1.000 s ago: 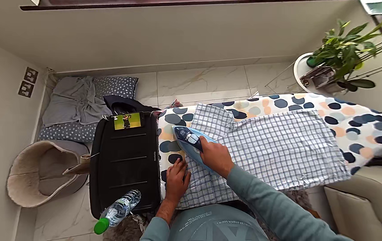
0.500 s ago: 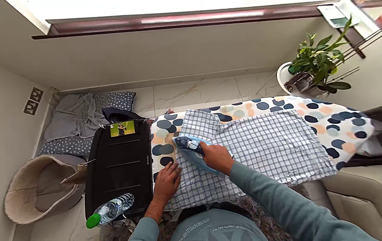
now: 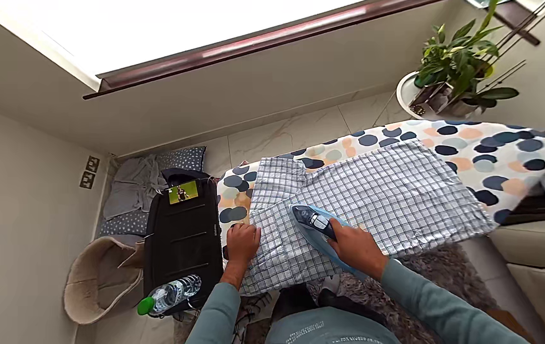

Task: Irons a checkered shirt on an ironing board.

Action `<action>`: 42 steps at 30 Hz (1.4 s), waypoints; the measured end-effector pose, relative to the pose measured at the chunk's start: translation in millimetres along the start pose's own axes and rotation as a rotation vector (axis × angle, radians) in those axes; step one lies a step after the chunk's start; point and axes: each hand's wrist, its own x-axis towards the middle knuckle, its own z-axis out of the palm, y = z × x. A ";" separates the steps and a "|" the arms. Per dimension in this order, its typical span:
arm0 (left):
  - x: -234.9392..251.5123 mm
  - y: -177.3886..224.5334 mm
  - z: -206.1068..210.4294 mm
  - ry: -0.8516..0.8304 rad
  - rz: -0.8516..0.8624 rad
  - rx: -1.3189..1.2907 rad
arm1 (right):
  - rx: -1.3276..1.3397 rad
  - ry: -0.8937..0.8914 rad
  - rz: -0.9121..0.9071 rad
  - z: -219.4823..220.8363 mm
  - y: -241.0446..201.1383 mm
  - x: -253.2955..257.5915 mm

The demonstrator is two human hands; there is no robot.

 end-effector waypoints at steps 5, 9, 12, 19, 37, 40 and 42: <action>64.2 0.6 13.6 0.226 0.314 -0.185 | 0.116 -0.063 0.064 2.3 -4.5 -9.8; 113.3 2.4 17.0 0.170 0.360 -0.095 | 0.177 -0.046 0.140 7.5 -23.6 -4.2; 129.4 -5.4 22.2 0.153 0.341 -0.045 | 0.205 -0.043 0.201 7.3 -47.1 4.0; 133.4 -17.3 45.9 0.224 0.320 -0.078 | 0.264 0.022 0.340 -8.2 -103.3 47.5; 127.9 -21.3 47.1 0.345 0.267 -0.203 | 0.296 0.271 0.395 -81.3 -143.9 171.0; 126.7 -22.1 47.7 0.375 0.284 -0.281 | 0.261 0.279 0.330 -96.4 -136.3 187.6; 125.3 -23.1 48.4 0.417 0.299 -0.291 | 0.230 0.267 0.266 -105.8 -130.2 196.7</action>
